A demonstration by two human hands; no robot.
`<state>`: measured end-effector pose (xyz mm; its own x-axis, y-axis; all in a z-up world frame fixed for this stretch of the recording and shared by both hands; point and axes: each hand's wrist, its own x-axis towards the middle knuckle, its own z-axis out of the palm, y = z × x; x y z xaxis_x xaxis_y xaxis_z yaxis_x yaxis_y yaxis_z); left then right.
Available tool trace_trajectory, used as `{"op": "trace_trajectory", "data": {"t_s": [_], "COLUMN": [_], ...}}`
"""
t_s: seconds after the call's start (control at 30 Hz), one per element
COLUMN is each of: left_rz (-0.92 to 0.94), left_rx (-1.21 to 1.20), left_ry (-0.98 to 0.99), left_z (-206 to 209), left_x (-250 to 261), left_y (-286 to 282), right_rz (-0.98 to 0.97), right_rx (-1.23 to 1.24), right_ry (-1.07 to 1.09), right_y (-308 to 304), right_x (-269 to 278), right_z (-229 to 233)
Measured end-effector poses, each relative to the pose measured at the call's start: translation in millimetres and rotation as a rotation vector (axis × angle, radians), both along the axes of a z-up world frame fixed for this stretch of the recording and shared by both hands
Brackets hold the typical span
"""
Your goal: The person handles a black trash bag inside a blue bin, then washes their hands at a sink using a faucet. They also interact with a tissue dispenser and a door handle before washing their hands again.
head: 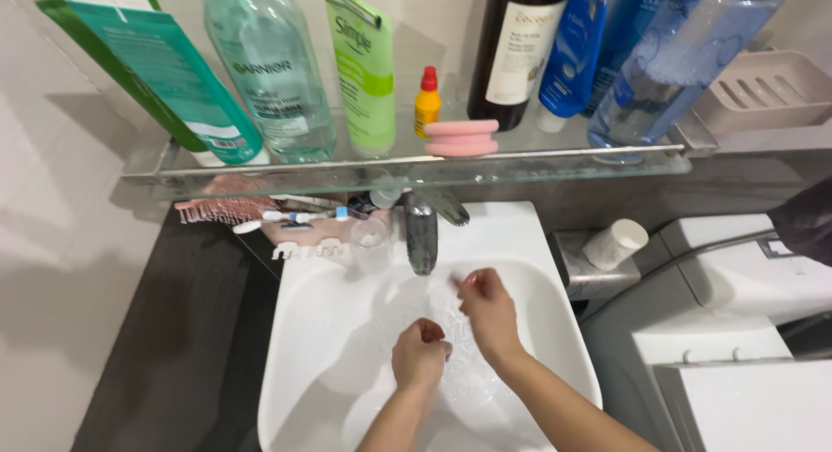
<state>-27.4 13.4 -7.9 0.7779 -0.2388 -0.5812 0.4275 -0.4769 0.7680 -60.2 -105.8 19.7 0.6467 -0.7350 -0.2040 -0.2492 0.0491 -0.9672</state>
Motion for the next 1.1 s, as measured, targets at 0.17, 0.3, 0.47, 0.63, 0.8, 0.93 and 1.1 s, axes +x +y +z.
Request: {"op": "trace_trajectory", "data": {"t_s": [0.17,0.3,0.47,0.63,0.8,0.93,1.1], "left_rz": [-0.429,-0.726,-0.678,-0.660,-1.001,-0.900,-0.633], "left_rx": [0.229,0.456,0.326,0.465,0.644,0.701,0.437], "left_ry": [0.075,-0.055,-0.139,-0.357,-0.280,-0.231,-0.565], "left_z": [10.1,12.9,-9.4,-14.7,19.4,39.8,2.6], "left_x": [8.9,8.6,9.1,5.8,3.0,-11.1,-11.6], "left_y": [-6.5,-15.1,-15.1,-15.2,-28.1,-32.4,-34.0], "right_rz": [0.255,0.691,0.587,0.526,0.544,0.508,0.420], "right_rx": [-0.243,-0.665,-0.464,-0.508,-0.506,-0.529,-0.461], "right_ry": [0.568,0.349,0.695,0.694,0.583,0.543,0.549], "right_y": [-25.7,-52.2,-43.9,-38.8,-38.9,-37.0,-39.4], "right_x": [-33.2,-45.3,-60.4,-61.2,-71.2,-74.5,-74.9], "right_z": [-78.9,-128.7,-92.2,-46.5,-21.6,-1.5,18.5]}}
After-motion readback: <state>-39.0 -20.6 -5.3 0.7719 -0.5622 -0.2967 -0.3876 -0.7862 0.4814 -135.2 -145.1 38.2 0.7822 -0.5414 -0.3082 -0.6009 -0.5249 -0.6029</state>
